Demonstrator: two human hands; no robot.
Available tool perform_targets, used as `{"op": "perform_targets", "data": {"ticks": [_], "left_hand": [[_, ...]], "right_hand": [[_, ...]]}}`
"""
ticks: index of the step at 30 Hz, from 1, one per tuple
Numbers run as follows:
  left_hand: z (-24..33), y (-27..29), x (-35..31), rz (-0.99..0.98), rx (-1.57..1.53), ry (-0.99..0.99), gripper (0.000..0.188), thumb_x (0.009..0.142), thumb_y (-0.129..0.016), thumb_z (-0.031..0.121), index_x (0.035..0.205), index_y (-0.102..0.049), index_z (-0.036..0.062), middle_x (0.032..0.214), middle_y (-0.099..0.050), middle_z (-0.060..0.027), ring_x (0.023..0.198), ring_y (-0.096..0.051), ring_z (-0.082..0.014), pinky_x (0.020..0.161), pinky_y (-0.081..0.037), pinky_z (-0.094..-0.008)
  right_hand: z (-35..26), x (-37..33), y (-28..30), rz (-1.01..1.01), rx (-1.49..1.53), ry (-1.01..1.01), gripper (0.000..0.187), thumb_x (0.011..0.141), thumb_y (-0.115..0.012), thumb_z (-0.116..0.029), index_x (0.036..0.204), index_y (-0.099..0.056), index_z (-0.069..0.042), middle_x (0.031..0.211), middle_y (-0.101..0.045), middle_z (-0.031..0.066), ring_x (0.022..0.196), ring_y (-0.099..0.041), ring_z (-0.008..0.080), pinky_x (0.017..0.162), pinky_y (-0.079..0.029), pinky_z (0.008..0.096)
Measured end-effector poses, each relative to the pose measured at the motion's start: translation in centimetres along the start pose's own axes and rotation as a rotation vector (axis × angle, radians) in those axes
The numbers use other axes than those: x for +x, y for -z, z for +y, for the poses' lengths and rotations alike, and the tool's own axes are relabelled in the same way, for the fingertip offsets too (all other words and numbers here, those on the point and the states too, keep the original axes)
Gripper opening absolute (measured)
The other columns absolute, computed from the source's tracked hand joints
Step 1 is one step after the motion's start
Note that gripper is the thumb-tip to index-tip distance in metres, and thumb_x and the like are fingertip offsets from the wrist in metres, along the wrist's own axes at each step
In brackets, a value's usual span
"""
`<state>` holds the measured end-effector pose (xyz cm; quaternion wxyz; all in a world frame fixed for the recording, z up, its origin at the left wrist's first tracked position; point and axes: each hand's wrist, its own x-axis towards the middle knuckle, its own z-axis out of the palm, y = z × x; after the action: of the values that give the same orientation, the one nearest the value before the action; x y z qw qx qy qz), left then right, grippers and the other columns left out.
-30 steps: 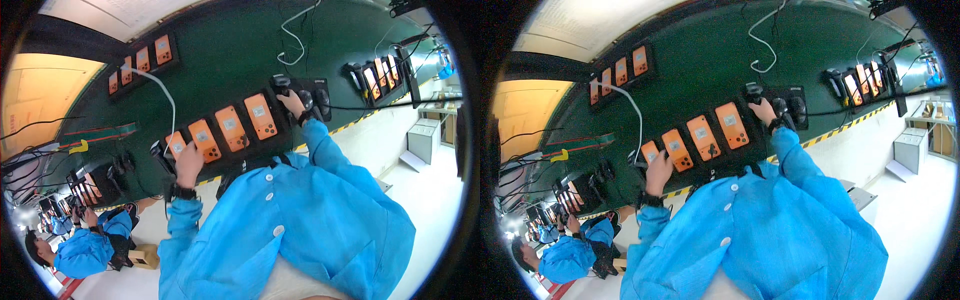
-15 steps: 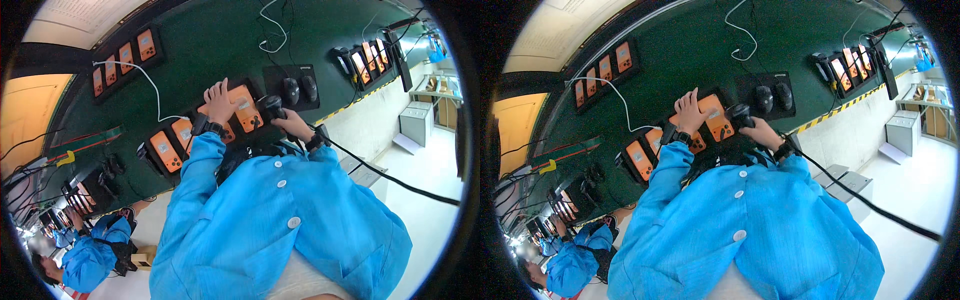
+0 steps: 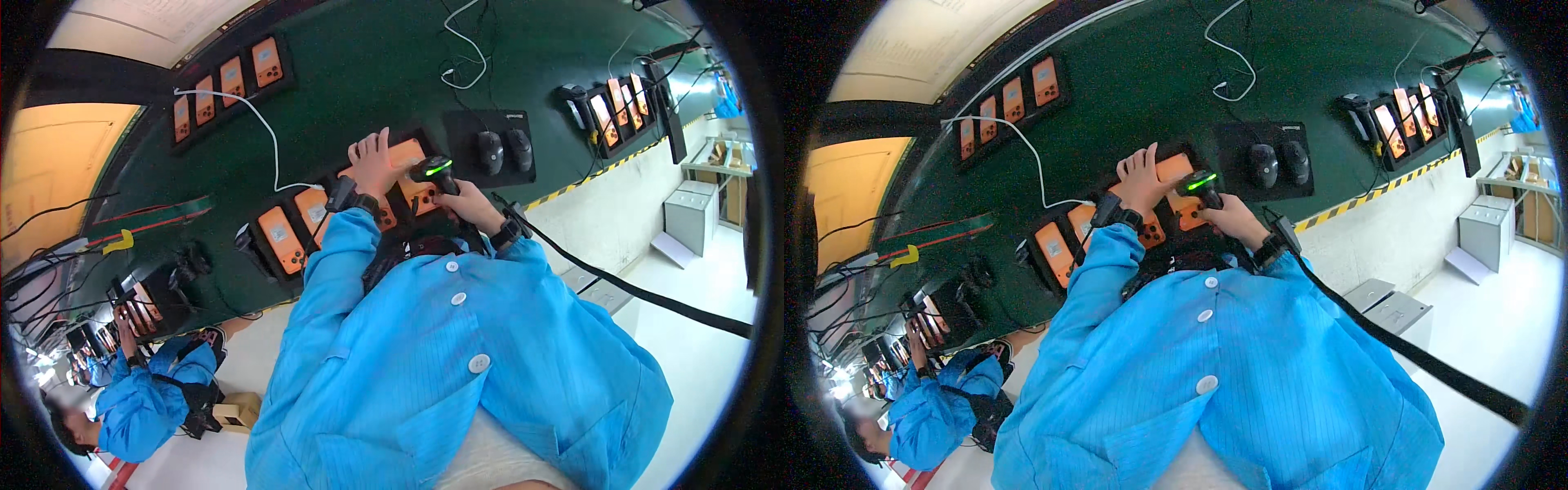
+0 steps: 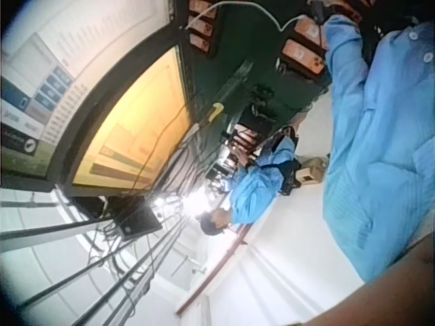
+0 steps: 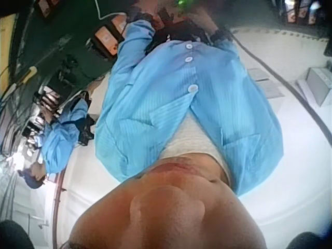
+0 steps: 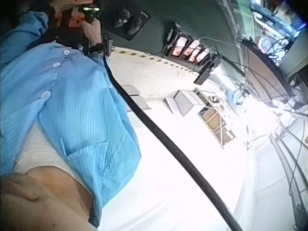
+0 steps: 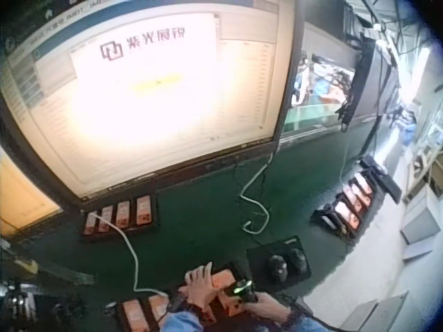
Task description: The person is scanning barcode/QR codes on handheld electronic devices and verifying them using software on a computer monitor.
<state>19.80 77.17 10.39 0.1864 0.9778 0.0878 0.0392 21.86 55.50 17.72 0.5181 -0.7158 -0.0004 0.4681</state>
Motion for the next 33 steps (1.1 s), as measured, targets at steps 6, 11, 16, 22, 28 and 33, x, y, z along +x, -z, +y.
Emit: {"op": "perform_targets", "data": {"ticks": [6, 11, 16, 22, 28, 33], "left_hand": [[0.4, 0.8, -0.5, -0.085, 0.027, 0.047, 0.092, 0.072, -0.061, 0.065, 0.139, -0.033, 0.0087, 0.127, -0.042, -0.0149, 0.121, -0.036, -0.0323, 0.104, -0.019, -0.0483], [0.8, 0.0, -0.9, 0.103, 0.048, -0.05, 0.088, 0.072, -0.065, 0.059, 0.134, -0.037, 0.0028, 0.125, -0.042, -0.0218, 0.122, -0.034, -0.0349, 0.104, -0.023, -0.05], [0.8, 0.7, -1.5, -0.087, -0.098, -0.232, 0.041, 0.078, -0.061, 0.021, 0.113, -0.052, 0.0028, 0.115, -0.05, -0.0106, 0.109, -0.046, -0.0257, 0.092, -0.033, -0.0447], [1.6, 0.9, -2.0, 0.076, 0.029, -0.195, 0.044, 0.077, -0.061, 0.021, 0.116, -0.052, 0.0043, 0.117, -0.051, -0.0099, 0.109, -0.046, -0.0248, 0.092, -0.033, -0.0428], [2.9, 0.6, -1.4, 0.057, 0.004, -0.064, 0.04, 0.079, -0.06, 0.027, 0.112, -0.054, 0.0048, 0.111, -0.051, -0.0098, 0.106, -0.046, -0.0246, 0.09, -0.033, -0.0421], [3.0, 2.0, 0.4, -0.151, -0.04, -0.013, 0.036, 0.081, -0.06, 0.03, 0.106, -0.058, 0.0043, 0.106, -0.052, -0.0114, 0.099, -0.051, -0.0279, 0.088, -0.036, -0.0411]], "right_hand": [[-0.2, 1.3, 2.3, 0.004, 0.102, 0.005, 0.025, 0.08, -0.066, -0.019, 0.094, -0.057, -0.001, 0.069, -0.056, 0.0017, 0.054, -0.052, 0.0091, 0.048, -0.042, 0.0245], [1.1, 7.0, 4.7, 0.458, -0.089, 0.089, 0.023, 0.08, -0.066, -0.017, 0.094, -0.056, -0.002, 0.071, -0.056, 0.0026, 0.057, -0.054, 0.0106, 0.051, -0.044, 0.0264], [2.3, 11.1, 6.2, 0.254, -0.218, 0.116, 0.047, 0.081, -0.065, -0.022, 0.12, -0.054, 0.004, 0.104, -0.064, 0.0149, 0.095, -0.06, 0.0224, 0.085, -0.045, 0.0311], [-2.9, 15.0, 7.2, 0.723, 0.122, 0.32, 0.053, 0.084, -0.066, -0.027, 0.122, -0.052, 0.008, 0.112, -0.061, 0.0147, 0.1, -0.057, 0.0185, 0.083, -0.044, 0.0289], [-3.3, 15.9, 9.0, 0.771, 0.304, 0.377, 0.031, 0.088, -0.061, -0.024, 0.103, -0.062, 0.003, 0.082, -0.063, 0.0047, 0.069, -0.056, 0.0102, 0.059, -0.044, 0.0247], [-5.7, 8.4, 6.8, 0.504, 0.576, 0.423, 0.018, 0.093, -0.053, -0.019, 0.095, -0.058, -0.003, 0.08, -0.06, 0.003, 0.068, -0.058, 0.0115, 0.057, -0.045, 0.0235]]}}
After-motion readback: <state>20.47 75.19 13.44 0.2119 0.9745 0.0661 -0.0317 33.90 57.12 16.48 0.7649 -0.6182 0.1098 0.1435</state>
